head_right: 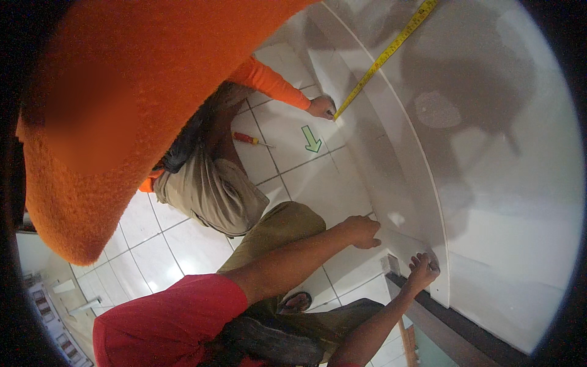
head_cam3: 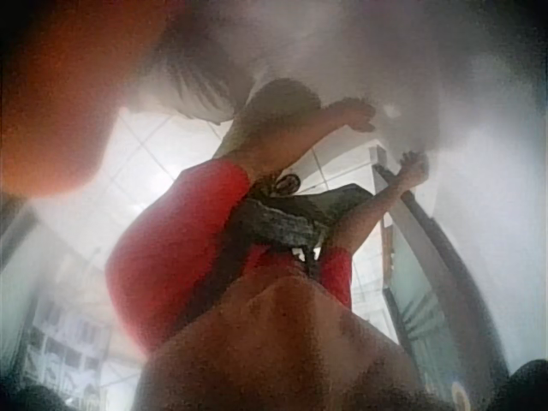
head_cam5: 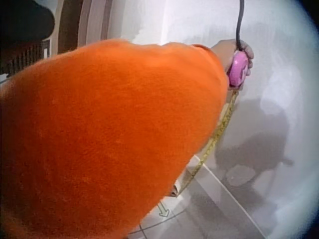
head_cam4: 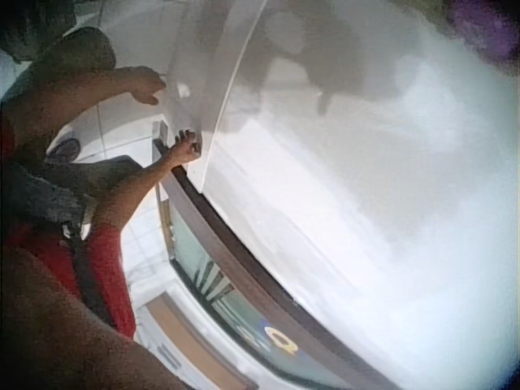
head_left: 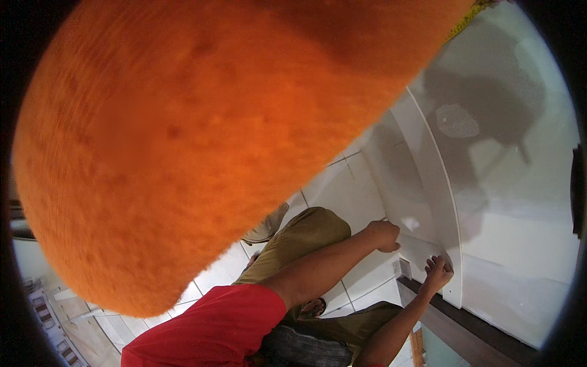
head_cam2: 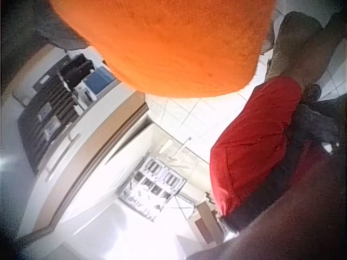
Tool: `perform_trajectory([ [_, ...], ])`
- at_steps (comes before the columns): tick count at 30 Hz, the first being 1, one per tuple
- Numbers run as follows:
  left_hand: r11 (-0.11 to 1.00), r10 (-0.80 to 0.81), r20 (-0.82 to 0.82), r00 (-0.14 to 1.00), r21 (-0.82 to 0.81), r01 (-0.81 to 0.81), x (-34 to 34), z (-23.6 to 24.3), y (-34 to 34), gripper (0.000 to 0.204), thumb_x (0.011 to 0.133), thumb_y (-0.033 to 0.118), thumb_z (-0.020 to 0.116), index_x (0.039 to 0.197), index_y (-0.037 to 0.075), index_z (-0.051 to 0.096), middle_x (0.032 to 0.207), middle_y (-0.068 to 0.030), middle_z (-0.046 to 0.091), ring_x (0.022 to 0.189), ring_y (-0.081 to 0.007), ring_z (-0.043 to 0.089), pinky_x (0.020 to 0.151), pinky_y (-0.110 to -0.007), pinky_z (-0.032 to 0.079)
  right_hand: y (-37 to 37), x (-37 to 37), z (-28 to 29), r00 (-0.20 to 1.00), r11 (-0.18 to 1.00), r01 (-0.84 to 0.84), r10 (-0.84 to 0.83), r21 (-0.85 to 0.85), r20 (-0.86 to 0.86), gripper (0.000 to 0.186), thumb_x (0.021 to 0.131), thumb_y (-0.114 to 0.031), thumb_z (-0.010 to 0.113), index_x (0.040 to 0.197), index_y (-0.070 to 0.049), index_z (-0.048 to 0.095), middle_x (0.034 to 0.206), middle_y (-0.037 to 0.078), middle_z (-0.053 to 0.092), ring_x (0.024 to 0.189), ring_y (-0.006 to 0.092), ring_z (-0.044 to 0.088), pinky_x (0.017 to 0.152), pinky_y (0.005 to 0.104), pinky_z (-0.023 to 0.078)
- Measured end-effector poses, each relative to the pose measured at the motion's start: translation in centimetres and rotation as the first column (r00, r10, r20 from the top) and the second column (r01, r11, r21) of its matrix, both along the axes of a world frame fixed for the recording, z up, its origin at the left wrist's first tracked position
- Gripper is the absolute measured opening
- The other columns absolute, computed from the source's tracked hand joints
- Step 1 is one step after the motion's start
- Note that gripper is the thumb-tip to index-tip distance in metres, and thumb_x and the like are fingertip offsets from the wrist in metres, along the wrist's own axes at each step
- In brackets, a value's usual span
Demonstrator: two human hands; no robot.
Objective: The person holds a piece of white wall trim against a wall and secures it using a screwdriver to tighten a screw.
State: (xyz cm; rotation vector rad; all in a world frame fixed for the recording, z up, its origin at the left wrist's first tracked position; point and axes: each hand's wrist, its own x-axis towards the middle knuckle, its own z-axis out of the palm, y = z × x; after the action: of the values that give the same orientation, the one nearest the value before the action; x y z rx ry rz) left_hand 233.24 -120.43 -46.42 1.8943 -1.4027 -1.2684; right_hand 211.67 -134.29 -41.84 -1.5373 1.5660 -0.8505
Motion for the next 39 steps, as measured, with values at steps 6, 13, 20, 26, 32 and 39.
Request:
perform_trajectory([
  [6, 1.000, -0.010, 0.013, 1.000, 0.017, 0.010, 0.0, 0.3, 0.0, 0.058, 0.091, 0.048, 0.063, 0.124, 0.001, 0.061, 0.120, -0.0227, 0.067, 0.113, -0.0391, 0.065, 0.096, -0.051, 0.053, 0.5, 0.4, 0.0, 1.000, 0.998, 0.025, -0.024, -0.055, 0.020, 0.044, 0.087, -0.024, 0.071, 0.110, 0.010, 0.055, 0.094, 0.018, 0.072, 0.076, 0.0249, 0.073, 0.056, 0.0303, 0.054],
  [13, 0.998, -0.022, 0.022, 1.000, 0.062, 0.021, -0.2, 0.1, -0.2, 0.057, 0.092, 0.049, 0.062, 0.124, 0.001, 0.061, 0.121, -0.0222, 0.066, 0.114, -0.0386, 0.064, 0.095, -0.051, 0.053, 0.4, 0.2, -0.6, 0.999, 0.999, -0.002, 0.003, -0.044, 0.044, 0.059, 0.087, -0.023, 0.073, 0.122, 0.011, 0.039, 0.095, 0.022, 0.070, 0.075, 0.0260, 0.073, 0.055, 0.0307, 0.055],
  [20, 0.999, -0.016, 0.047, 0.999, 0.040, 0.014, -0.5, 0.2, -0.2, 0.057, 0.091, 0.050, 0.062, 0.124, 0.003, 0.063, 0.122, -0.0208, 0.066, 0.115, -0.0375, 0.063, 0.097, -0.050, 0.052, -0.7, -0.9, -1.2, 0.997, 1.000, 0.003, -0.004, 0.024, 0.073, 0.059, 0.088, -0.021, 0.072, 0.123, 0.006, 0.033, 0.099, 0.023, 0.069, 0.077, 0.0262, 0.072, 0.056, 0.0306, 0.055],
  [26, 0.998, -0.019, 0.068, 0.998, 0.060, 0.015, -0.5, 0.2, -0.4, 0.060, 0.091, 0.051, 0.061, 0.127, 0.003, 0.062, 0.124, -0.0215, 0.065, 0.117, -0.0379, 0.062, 0.099, -0.050, 0.050, -0.9, -1.2, -0.7, 0.995, 0.997, -0.070, 0.067, 0.038, 0.072, 0.059, 0.089, -0.022, 0.072, 0.122, 0.007, 0.033, 0.100, 0.023, 0.069, 0.078, 0.0254, 0.072, 0.059, 0.0311, 0.056],
  [32, 0.992, -0.053, 0.075, 0.996, 0.114, 0.044, -0.7, -0.1, -0.6, 0.061, 0.094, 0.051, 0.060, 0.130, 0.002, 0.060, 0.122, -0.0220, 0.066, 0.116, -0.0383, 0.063, 0.099, -0.051, 0.050, 0.4, -0.4, 0.3, 0.997, 0.998, -0.053, 0.052, 0.021, 0.049, 0.058, 0.090, -0.023, 0.072, 0.120, 0.008, 0.034, 0.100, 0.023, 0.069, 0.077, 0.0248, 0.072, 0.060, 0.0314, 0.056],
  [39, 0.992, -0.058, 0.080, 0.995, 0.116, 0.048, -1.1, -0.2, -0.7, 0.066, 0.094, 0.050, 0.060, 0.140, 0.004, 0.054, 0.130, -0.0221, 0.063, 0.123, -0.0379, 0.059, 0.104, -0.048, 0.048, 0.6, -0.8, -0.1, 0.997, 0.997, -0.079, 0.080, -0.013, 0.020, 0.059, 0.090, -0.025, 0.071, 0.121, 0.007, 0.033, 0.099, 0.023, 0.068, 0.078, 0.0247, 0.071, 0.061, 0.0322, 0.057],
])
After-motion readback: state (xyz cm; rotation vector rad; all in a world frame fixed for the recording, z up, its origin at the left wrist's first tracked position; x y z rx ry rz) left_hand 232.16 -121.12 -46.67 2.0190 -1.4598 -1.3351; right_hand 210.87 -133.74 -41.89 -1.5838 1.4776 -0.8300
